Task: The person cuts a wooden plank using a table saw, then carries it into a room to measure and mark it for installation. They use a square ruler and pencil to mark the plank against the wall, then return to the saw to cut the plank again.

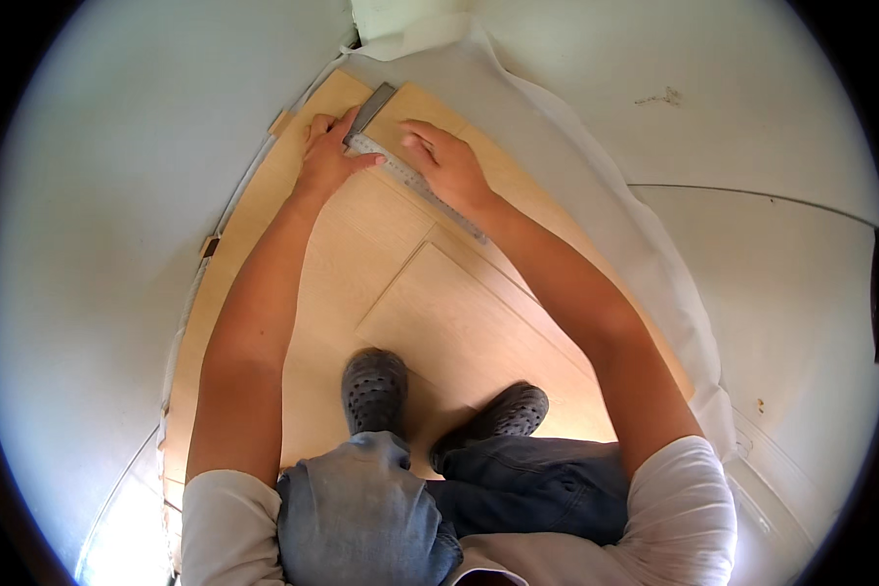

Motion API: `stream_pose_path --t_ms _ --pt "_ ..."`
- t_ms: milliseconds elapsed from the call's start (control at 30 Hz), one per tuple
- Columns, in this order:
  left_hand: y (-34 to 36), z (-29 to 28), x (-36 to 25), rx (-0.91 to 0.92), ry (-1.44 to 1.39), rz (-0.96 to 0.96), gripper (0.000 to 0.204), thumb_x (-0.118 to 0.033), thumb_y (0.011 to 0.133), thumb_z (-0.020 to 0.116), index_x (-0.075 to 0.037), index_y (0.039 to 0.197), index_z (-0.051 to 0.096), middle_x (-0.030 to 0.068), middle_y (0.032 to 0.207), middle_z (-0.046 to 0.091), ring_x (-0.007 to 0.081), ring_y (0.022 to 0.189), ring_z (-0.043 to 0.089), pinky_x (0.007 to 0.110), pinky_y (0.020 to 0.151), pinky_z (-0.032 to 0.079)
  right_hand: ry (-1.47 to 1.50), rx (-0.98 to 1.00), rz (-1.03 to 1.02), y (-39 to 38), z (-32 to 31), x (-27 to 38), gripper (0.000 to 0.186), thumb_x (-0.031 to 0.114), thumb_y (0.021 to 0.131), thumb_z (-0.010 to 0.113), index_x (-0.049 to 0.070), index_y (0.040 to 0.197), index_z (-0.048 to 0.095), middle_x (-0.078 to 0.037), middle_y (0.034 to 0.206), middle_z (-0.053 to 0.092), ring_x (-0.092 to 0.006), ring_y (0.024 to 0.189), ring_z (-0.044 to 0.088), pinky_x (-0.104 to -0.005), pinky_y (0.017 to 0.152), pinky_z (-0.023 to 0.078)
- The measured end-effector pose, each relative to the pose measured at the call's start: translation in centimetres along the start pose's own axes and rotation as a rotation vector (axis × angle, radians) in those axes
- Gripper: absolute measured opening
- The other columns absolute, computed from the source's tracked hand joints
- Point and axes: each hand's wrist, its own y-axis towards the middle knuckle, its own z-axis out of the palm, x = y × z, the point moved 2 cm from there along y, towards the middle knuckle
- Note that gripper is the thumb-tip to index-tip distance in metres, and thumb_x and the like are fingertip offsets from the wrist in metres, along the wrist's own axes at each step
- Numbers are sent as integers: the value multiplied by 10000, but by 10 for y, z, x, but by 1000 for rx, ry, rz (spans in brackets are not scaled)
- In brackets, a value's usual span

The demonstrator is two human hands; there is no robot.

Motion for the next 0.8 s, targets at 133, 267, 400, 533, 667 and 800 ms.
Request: stream_pose_path --t_ms 133,267,400,533,667,800 --pt "0 9 10 -31 35 15 1020 -461 658 923 -138 1520 485 98 1196 498 287 1150 459 382 1046 412 -384 -123 -187 -68 -62 -48 330 138 1011 566 79 1334 592 -171 1269 648 -356 1164 594 -461 1009 478" --pt "-15 19 -10 -35 205 44 989 -480 684 907 -125 1510 494 113 1245 486 309 1159 424 398 1068 385 -617 -203 -63 -119 -98 -73 422 82 970 566 29 1384 509 -189 1383 571 -371 1264 530 -481 1089 407" --pt "-42 37 -36 -52 253 82 964 -456 726 889 -95 1513 467 130 1288 477 324 1190 416 416 1089 360 -642 -218 -55 -154 -107 -92 454 73 951 578 40 1396 494 -184 1391 568 -364 1277 528 -471 1096 408" --pt "-73 42 -47 -24 149 17 926 -396 760 878 -63 1509 448 144 1308 471 345 1223 407 427 1105 341 -655 -151 -77 -173 -112 -91 451 59 935 580 49 1379 507 -176 1396 568 -347 1291 525 -464 1098 408" --pt "-84 36 -45 -35 154 37 895 -361 767 877 -52 1495 459 158 1306 473 351 1225 414 437 1099 351 -664 -109 -63 -177 -118 -88 435 77 943 574 62 1374 515 -163 1412 561 -333 1307 514 -453 1098 408" --pt "-89 30 -40 -114 182 116 851 -344 759 875 -63 1467 497 167 1279 496 361 1191 453 449 1082 371 -676 -100 -64 -180 -119 -92 414 103 962 567 75 1372 522 -139 1433 552 -317 1322 503 -444 1100 407"
